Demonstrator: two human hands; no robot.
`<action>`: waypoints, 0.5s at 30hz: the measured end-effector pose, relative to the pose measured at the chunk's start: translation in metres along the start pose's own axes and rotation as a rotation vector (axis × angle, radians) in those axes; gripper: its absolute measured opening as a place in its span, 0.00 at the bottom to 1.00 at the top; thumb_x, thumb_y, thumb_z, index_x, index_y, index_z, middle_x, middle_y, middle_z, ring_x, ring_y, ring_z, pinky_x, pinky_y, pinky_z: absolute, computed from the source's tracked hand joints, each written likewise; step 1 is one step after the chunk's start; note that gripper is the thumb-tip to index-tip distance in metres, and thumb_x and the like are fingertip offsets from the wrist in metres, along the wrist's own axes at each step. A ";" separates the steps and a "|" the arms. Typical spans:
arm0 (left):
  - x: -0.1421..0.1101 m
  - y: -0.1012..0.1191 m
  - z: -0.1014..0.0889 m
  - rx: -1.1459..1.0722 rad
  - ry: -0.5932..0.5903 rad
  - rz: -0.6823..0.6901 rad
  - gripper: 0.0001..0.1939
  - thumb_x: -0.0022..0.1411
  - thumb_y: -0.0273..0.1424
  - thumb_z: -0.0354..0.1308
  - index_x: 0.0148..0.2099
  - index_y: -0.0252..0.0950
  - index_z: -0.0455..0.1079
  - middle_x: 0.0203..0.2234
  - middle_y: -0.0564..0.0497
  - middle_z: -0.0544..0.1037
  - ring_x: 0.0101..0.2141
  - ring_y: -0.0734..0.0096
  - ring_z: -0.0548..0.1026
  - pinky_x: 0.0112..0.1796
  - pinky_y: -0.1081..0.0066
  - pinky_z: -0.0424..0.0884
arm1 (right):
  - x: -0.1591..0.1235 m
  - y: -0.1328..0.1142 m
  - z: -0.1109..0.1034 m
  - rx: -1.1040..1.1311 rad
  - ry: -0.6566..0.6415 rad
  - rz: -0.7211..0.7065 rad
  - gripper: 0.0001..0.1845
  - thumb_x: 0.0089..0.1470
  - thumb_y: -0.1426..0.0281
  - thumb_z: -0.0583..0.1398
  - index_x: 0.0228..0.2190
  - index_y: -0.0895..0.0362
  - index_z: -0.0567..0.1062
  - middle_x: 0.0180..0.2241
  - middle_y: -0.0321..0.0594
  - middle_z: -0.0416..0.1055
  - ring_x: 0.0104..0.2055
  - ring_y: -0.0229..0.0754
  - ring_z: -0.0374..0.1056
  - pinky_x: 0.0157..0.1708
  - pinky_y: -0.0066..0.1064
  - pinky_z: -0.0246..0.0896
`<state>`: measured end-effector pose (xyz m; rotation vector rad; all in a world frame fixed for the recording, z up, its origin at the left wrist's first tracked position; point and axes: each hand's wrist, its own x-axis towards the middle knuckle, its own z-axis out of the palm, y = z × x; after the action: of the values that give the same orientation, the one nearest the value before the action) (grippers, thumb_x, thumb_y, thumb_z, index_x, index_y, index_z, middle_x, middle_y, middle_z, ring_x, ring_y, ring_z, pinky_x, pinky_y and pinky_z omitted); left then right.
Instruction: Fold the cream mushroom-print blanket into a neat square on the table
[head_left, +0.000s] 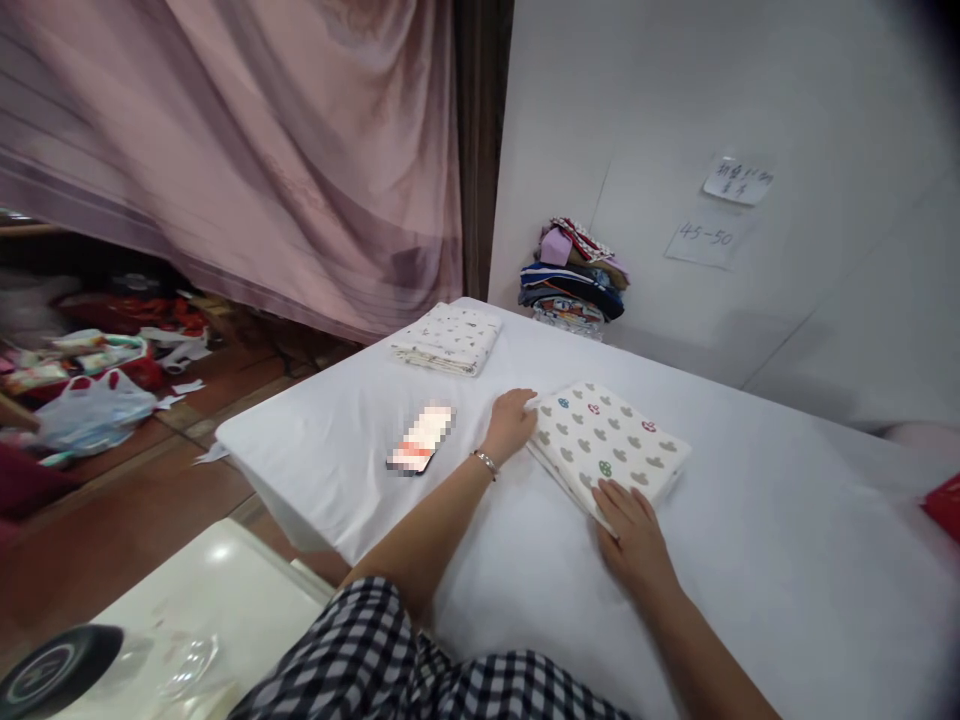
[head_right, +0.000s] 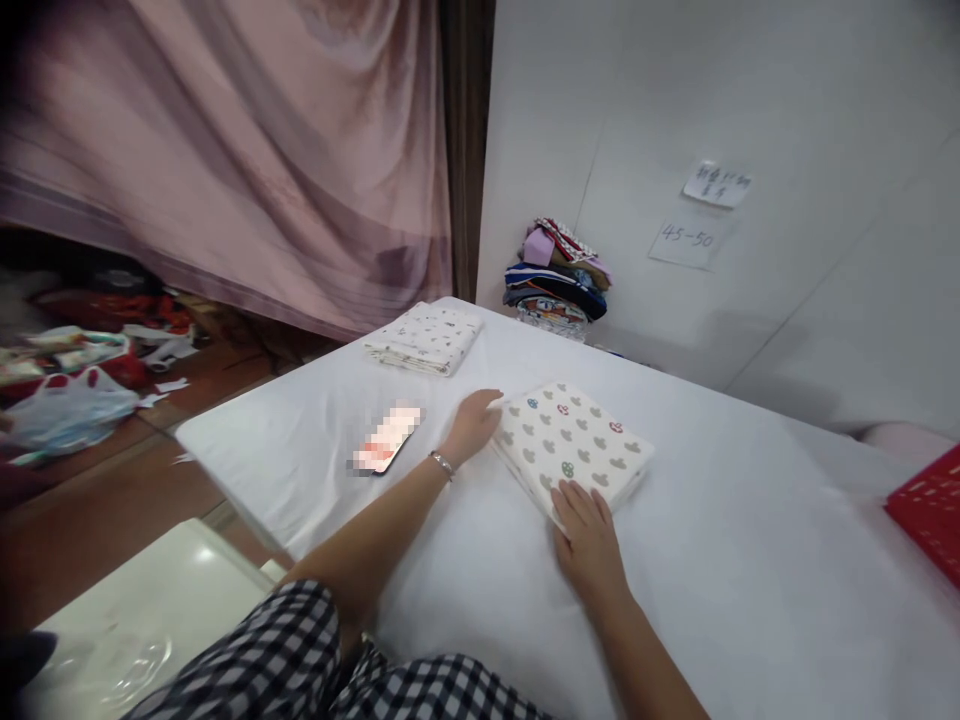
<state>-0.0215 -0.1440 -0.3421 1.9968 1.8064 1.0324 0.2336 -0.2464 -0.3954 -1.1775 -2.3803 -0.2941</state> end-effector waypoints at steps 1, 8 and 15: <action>0.000 0.005 0.002 0.025 -0.001 0.075 0.18 0.61 0.32 0.49 0.54 0.41 0.64 0.55 0.51 0.66 0.57 0.67 0.58 0.59 0.61 0.50 | 0.001 -0.001 -0.001 0.003 -0.014 0.006 0.24 0.54 0.72 0.51 0.53 0.57 0.66 0.54 0.45 0.65 0.57 0.46 0.57 0.57 0.45 0.47; -0.005 0.004 0.024 0.214 -0.145 0.143 0.20 0.64 0.40 0.45 0.57 0.44 0.60 0.59 0.51 0.62 0.59 0.62 0.55 0.58 0.53 0.47 | 0.006 -0.007 -0.020 0.048 -0.166 0.063 0.24 0.56 0.69 0.50 0.54 0.56 0.65 0.56 0.45 0.62 0.59 0.47 0.55 0.58 0.46 0.47; -0.006 -0.001 0.028 0.222 -0.076 0.174 0.20 0.64 0.38 0.44 0.57 0.43 0.61 0.58 0.50 0.63 0.57 0.60 0.58 0.56 0.55 0.52 | 0.075 0.010 -0.062 0.169 -0.235 0.269 0.26 0.59 0.55 0.47 0.52 0.54 0.68 0.56 0.43 0.61 0.59 0.47 0.54 0.56 0.41 0.53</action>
<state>-0.0047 -0.1417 -0.3645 2.3261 1.8018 0.8177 0.2217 -0.2115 -0.3048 -1.4972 -2.3437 0.1385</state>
